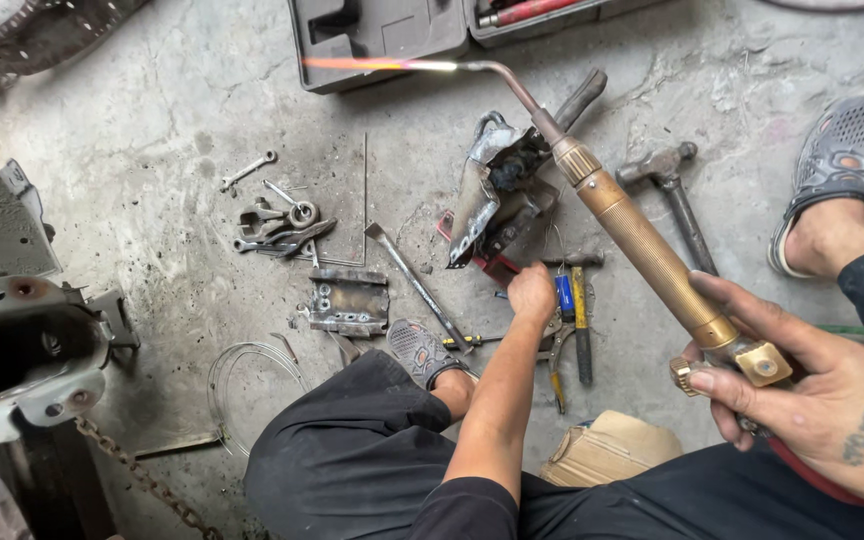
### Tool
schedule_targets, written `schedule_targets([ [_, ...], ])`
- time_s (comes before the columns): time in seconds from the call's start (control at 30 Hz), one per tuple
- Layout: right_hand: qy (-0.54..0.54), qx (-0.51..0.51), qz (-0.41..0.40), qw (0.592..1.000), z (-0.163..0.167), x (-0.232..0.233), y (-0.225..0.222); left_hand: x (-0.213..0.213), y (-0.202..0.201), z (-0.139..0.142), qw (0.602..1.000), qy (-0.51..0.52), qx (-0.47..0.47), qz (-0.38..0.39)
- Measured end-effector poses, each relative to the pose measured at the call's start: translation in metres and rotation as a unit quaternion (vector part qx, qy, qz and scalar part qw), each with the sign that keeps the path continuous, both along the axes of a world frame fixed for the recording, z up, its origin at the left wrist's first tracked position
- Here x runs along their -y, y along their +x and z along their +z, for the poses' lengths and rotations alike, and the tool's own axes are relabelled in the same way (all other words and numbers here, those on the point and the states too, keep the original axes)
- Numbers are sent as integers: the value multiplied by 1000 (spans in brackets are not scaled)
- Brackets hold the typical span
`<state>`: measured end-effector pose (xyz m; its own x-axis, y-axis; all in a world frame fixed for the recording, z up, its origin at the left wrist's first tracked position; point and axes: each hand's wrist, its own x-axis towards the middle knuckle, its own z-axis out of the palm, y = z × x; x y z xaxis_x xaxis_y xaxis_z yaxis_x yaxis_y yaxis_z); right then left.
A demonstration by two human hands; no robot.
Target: The person sits on the floor and uses a welding torch to heat and join metal parts. They feed a thin wire into the flame, then use a hammer and pliers to adjust and inspect the heated metal piece.
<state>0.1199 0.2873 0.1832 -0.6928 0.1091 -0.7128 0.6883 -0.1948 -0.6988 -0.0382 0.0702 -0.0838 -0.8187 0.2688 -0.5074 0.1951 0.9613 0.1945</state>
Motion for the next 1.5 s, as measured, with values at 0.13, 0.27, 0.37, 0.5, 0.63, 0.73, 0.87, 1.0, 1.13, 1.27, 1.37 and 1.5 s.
schedule_targets([
  [0.13,-46,-123,0,991,1,-3,1,5,3,6,1000,6,-2,6],
  [0.27,-109,-171,-11,979,9,-6,0,-2,6,18,1000,17,3,17],
  [0.37,-92,-115,-11,989,12,-3,2,-3,11,21,999,22,16,43],
  [0.5,-109,-108,-8,988,11,-3,0,3,19,13,997,31,1,67],
  [0.63,-141,-130,-8,981,18,-5,-1,0,20,5,996,17,33,80],
  [0.73,-80,-101,8,992,23,-9,-4,-6,16,7,995,19,38,88],
  [0.87,-84,-194,-6,977,27,-10,-9,2,16,14,991,40,49,121],
  [1.0,-124,-300,-46,945,45,-12,-12,26,31,19,986,82,8,143],
  [1.13,-124,-304,-34,944,65,-19,-18,51,51,24,969,193,-97,117],
  [1.27,-303,-327,-16,895,71,-8,-19,63,63,44,915,318,56,241],
  [1.37,-204,-293,4,934,78,2,-12,64,68,70,809,415,210,361],
  [1.5,-150,-349,29,925,96,2,-3,73,71,112,745,507,208,381],
])
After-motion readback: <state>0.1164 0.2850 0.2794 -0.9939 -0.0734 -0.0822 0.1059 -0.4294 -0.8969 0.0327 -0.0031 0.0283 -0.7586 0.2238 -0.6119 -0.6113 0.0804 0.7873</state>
